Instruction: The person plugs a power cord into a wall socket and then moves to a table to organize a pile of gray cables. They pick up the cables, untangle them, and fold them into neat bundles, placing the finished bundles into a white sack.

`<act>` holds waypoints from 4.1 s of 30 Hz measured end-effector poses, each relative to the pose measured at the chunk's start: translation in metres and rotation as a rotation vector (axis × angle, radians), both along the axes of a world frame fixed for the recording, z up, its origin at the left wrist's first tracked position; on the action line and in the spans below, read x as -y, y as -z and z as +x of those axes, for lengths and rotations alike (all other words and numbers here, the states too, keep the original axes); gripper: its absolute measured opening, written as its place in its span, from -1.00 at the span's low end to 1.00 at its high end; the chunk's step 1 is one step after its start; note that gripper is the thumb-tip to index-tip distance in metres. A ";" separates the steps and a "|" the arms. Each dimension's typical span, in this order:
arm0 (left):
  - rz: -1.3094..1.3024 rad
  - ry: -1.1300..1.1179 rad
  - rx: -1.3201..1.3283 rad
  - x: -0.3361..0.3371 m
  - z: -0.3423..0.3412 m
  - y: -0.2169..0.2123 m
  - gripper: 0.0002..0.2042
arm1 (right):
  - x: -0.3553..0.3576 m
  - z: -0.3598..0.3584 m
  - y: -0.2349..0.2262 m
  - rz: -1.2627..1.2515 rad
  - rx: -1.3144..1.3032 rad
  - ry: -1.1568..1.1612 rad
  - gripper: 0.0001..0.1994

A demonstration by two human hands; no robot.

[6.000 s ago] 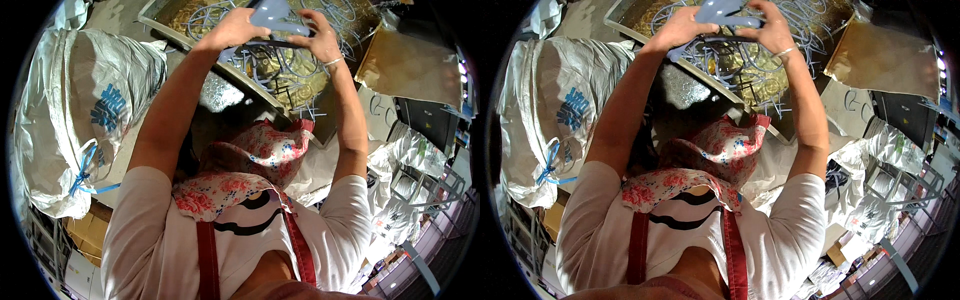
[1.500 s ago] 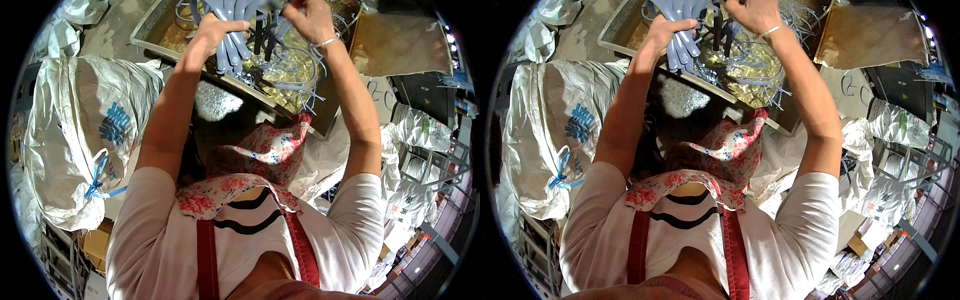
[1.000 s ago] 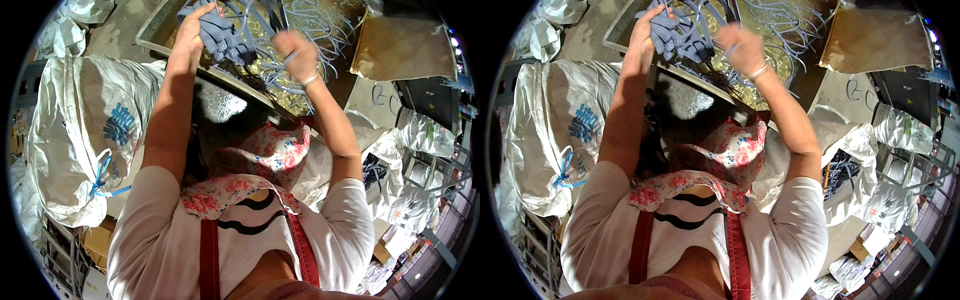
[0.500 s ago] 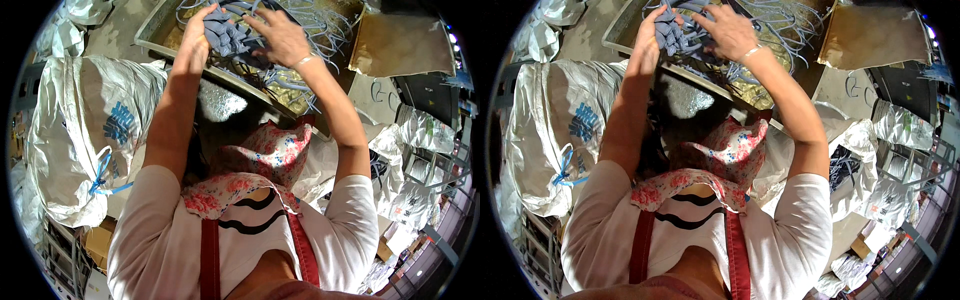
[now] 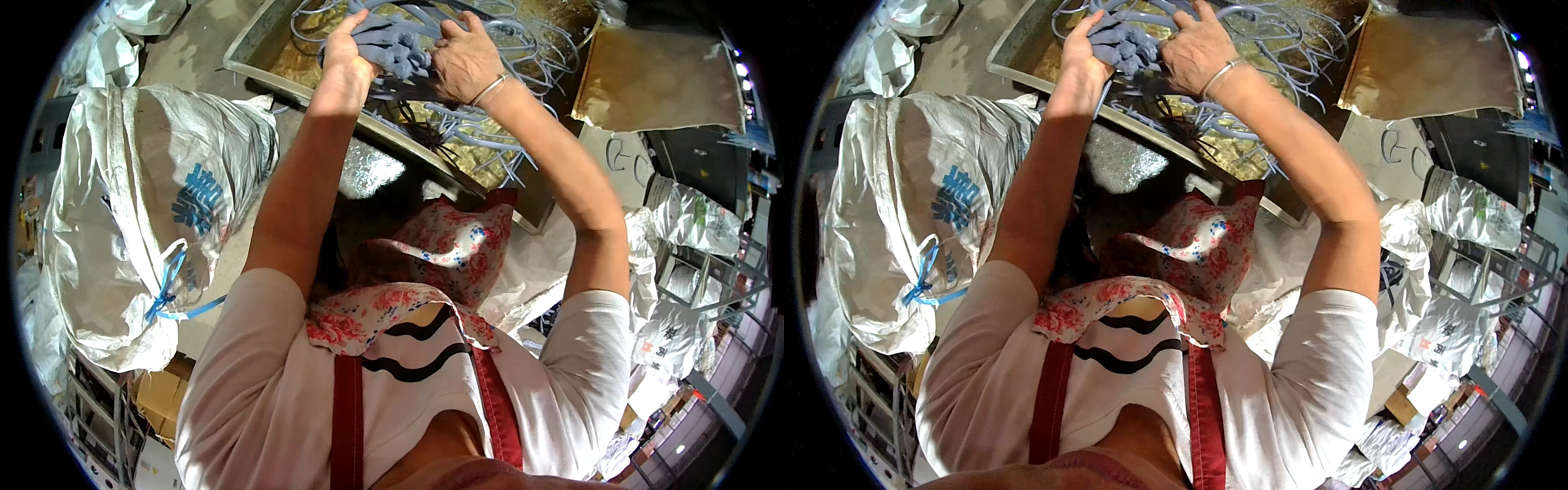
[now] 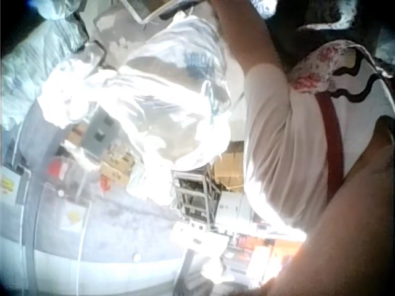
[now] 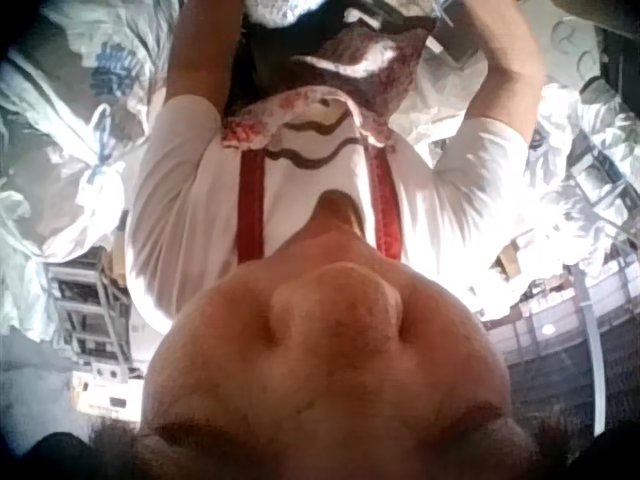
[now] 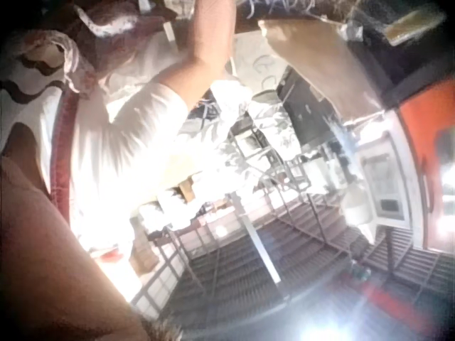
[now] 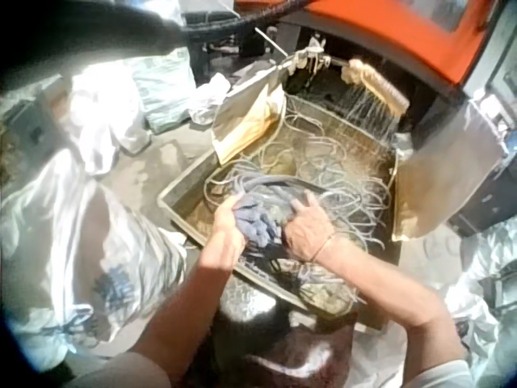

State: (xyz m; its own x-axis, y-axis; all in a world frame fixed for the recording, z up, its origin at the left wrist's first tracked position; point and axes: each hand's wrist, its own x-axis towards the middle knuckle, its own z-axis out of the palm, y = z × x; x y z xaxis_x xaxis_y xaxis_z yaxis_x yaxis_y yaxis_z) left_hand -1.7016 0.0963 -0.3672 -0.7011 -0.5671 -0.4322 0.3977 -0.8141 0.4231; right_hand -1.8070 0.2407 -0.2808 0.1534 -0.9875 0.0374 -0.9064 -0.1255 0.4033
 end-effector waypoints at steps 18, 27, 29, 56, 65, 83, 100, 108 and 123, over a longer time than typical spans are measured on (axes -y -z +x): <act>0.133 -0.290 0.011 -0.002 0.004 -0.024 -0.70 | -0.001 0.055 0.056 -0.129 1.794 0.533 -0.84; -0.196 -0.391 -0.075 0.020 0.014 -0.021 -0.78 | -0.198 0.032 -0.090 -0.402 0.391 0.459 -0.59; -0.148 -0.315 -0.118 0.023 0.014 -0.018 -0.79 | -0.266 0.045 -0.118 -0.904 0.323 0.713 -0.84; -1.264 0.506 0.051 -0.078 0.042 -0.063 -0.51 | -0.038 -0.001 -0.028 -0.510 2.690 0.834 -0.76; -0.495 0.379 -0.002 -0.055 0.037 -0.061 -0.63 | -0.065 0.001 -0.023 -0.684 2.315 0.639 -0.77; -0.075 0.448 -0.409 -0.043 0.044 -0.057 -0.72 | -0.101 0.055 0.026 0.140 1.201 -0.088 -0.76; 0.068 0.674 -1.199 -0.066 0.068 -0.090 -0.59 | -0.059 0.036 0.052 0.114 2.575 0.411 -0.66; -0.182 0.671 -1.321 -0.064 0.112 -0.121 -0.58 | -0.028 0.067 0.027 0.179 2.612 0.259 -0.57; -0.777 -0.002 -0.732 -0.065 0.367 -0.289 -0.55 | 0.083 0.243 -0.204 -0.120 1.798 -0.096 -0.71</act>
